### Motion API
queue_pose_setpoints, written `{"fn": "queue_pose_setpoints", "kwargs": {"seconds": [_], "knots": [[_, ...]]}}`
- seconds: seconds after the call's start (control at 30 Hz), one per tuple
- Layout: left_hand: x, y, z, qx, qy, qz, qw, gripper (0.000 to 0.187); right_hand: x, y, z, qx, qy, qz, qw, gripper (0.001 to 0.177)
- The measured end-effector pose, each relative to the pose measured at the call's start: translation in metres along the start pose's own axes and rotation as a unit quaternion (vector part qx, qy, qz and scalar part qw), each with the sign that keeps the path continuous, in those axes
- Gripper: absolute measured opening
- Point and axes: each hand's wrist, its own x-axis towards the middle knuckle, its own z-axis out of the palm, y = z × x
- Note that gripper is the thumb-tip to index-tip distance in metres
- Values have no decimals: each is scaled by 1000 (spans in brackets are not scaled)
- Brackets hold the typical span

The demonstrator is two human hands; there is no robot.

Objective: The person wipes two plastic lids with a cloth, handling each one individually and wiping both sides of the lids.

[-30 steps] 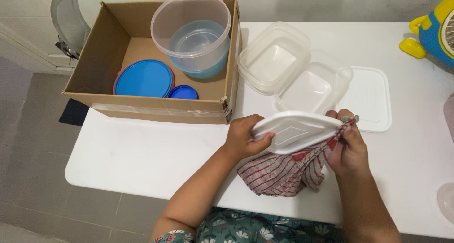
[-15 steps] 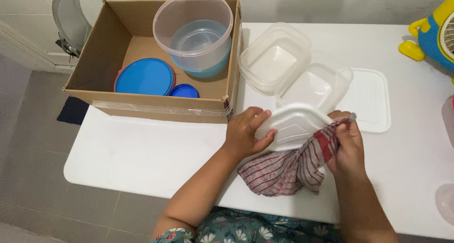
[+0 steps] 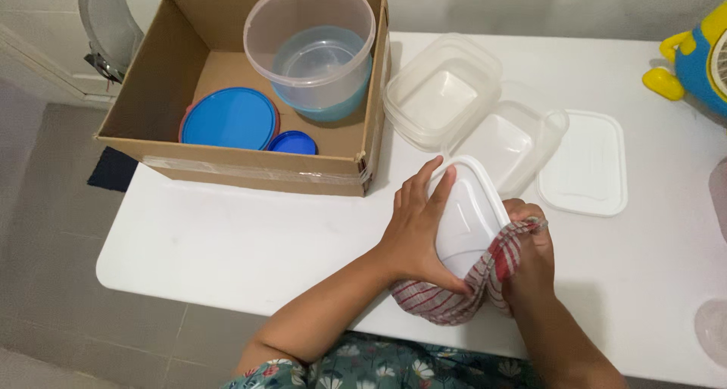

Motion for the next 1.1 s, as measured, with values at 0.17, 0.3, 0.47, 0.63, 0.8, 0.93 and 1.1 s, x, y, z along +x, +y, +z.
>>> {"fn": "queue_pose_setpoints", "kwargs": {"seconds": [0.17,0.3,0.47,0.63,0.8,0.93,1.1], "knots": [[-8,-13,11,-127,-28,-13,991,175,-11,-3,24,6,33,25,999,22],[-10,-36,28,-284,-50,-6,957,177,4,-19,48,76,-47,-9,996,28],[6,-53,53,-733,-117,-115,660,160,22,-24,61,10,-20,-14,1000,21],[1,-62,47,-841,-2,-88,533,125,74,-24,67,-308,2,-189,933,6],[5,-81,66,-820,133,-180,526,127,98,-4,120,-499,-70,-132,853,37],[6,-82,61,-890,90,-124,430,128,56,22,129,-590,-242,-243,731,63],[4,-74,47,-976,-61,-40,207,127,-7,30,101,-638,-355,-239,641,71]]}}
